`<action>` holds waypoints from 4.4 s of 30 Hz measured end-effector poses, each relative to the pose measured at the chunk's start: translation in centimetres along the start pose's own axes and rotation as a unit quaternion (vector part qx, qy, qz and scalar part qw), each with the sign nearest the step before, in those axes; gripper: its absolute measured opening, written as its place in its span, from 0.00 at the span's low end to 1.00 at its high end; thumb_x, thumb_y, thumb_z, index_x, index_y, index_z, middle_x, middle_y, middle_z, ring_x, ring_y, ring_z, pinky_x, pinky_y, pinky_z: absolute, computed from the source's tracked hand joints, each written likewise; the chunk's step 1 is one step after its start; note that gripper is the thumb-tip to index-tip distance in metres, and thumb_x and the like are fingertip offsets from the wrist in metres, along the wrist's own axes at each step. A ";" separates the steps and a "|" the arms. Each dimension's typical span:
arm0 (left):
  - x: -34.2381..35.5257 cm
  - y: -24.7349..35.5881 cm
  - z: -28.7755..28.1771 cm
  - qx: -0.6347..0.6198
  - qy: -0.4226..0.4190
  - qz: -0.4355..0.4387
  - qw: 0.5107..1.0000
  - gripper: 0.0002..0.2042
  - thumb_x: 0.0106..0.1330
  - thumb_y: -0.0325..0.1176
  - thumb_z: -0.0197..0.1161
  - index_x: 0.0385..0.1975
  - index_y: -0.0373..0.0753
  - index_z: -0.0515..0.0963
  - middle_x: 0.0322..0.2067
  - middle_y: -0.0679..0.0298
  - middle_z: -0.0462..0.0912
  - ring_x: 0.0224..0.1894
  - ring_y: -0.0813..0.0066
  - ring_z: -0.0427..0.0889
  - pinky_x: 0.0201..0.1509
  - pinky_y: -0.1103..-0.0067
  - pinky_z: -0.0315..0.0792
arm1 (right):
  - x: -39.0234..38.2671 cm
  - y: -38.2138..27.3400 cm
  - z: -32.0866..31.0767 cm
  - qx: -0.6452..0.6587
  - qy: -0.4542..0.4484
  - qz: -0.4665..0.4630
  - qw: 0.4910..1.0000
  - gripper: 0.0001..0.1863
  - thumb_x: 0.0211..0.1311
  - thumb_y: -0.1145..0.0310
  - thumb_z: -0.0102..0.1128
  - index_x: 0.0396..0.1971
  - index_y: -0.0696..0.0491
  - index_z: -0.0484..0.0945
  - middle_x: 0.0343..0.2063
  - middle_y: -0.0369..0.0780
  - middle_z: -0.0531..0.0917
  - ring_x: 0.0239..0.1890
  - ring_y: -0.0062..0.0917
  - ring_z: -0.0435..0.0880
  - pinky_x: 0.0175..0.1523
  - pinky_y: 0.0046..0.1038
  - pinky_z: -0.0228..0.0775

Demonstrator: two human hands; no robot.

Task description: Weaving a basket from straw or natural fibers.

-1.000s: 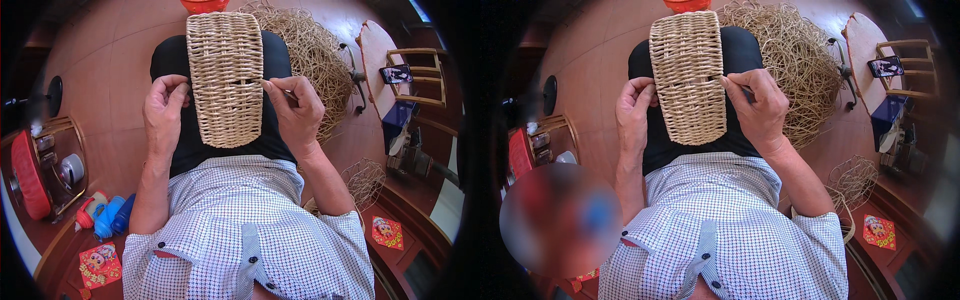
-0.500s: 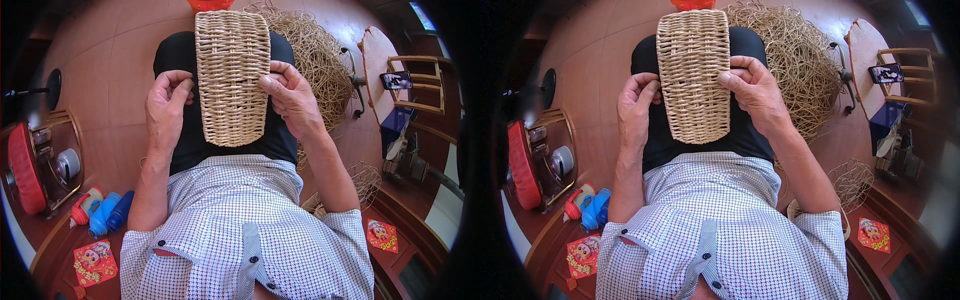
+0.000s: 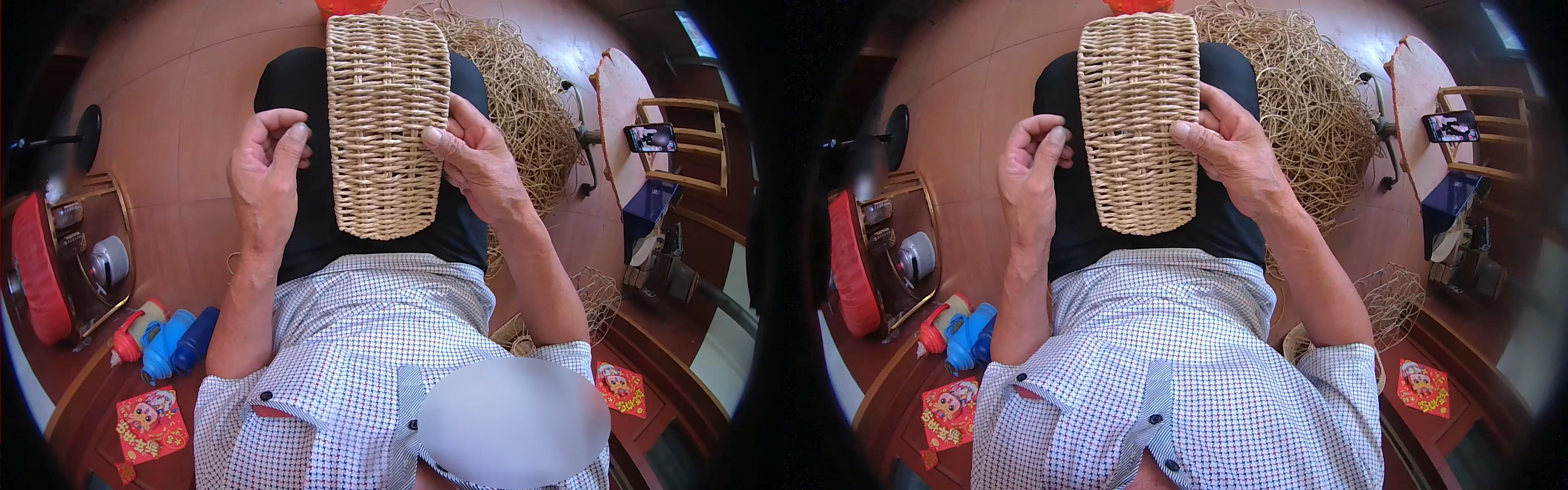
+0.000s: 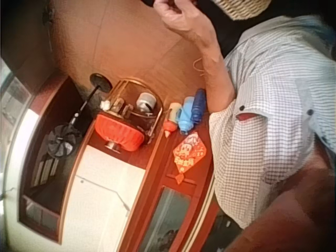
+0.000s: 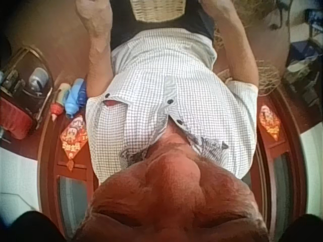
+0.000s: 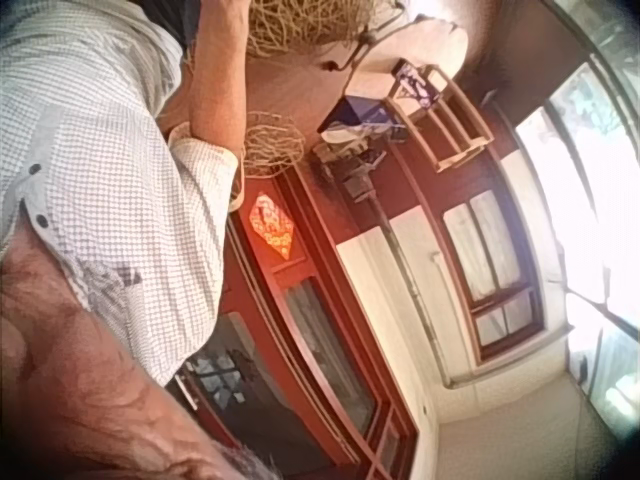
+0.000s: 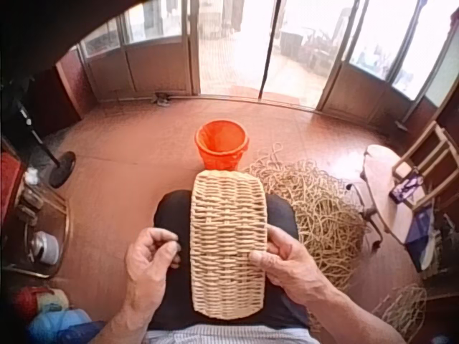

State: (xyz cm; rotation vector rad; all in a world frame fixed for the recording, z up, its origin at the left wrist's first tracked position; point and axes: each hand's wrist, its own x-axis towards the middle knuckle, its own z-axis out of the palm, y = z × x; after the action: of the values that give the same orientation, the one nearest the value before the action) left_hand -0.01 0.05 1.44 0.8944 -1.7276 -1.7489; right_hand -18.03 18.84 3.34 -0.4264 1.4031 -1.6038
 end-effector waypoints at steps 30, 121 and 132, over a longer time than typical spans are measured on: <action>-1.5 4.3 7.7 0.397 -0.043 0.266 0.878 0.04 0.63 0.26 0.71 0.34 0.39 0.82 0.32 0.62 0.81 0.38 0.59 0.82 0.43 0.66 0.76 | 0.6 -0.8 -1.2 0.043 -0.086 -0.009 0.995 0.44 0.70 0.73 0.68 0.80 0.56 0.54 0.59 0.41 0.85 0.58 0.19 0.84 0.63 0.24 0.77; 0.3 1.9 1.5 -0.055 -0.156 -0.052 0.985 0.33 0.64 0.25 0.61 0.71 0.27 0.64 0.45 0.58 0.86 0.46 0.75 0.85 0.58 0.76 0.77 | -0.4 -0.6 4.1 -0.606 0.088 -0.347 0.710 0.06 0.65 0.69 0.71 0.39 0.51 0.85 0.37 0.38 0.82 0.40 0.34 0.83 0.47 0.37 0.74; 0.5 1.9 0.9 -0.171 -0.192 -0.123 0.959 0.37 0.61 0.24 0.64 0.73 0.27 0.62 0.50 0.58 0.85 0.54 0.74 0.83 0.66 0.74 0.73 | -0.7 -0.6 4.7 -0.626 0.092 -0.343 0.695 0.07 0.62 0.69 0.72 0.38 0.48 0.83 0.38 0.34 0.81 0.44 0.30 0.81 0.49 0.36 0.70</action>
State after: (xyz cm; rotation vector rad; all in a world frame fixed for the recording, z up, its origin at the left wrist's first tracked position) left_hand -1.13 0.19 3.28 0.6688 -1.5055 -2.4273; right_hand -14.39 16.60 5.46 -1.7917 2.5808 -0.8882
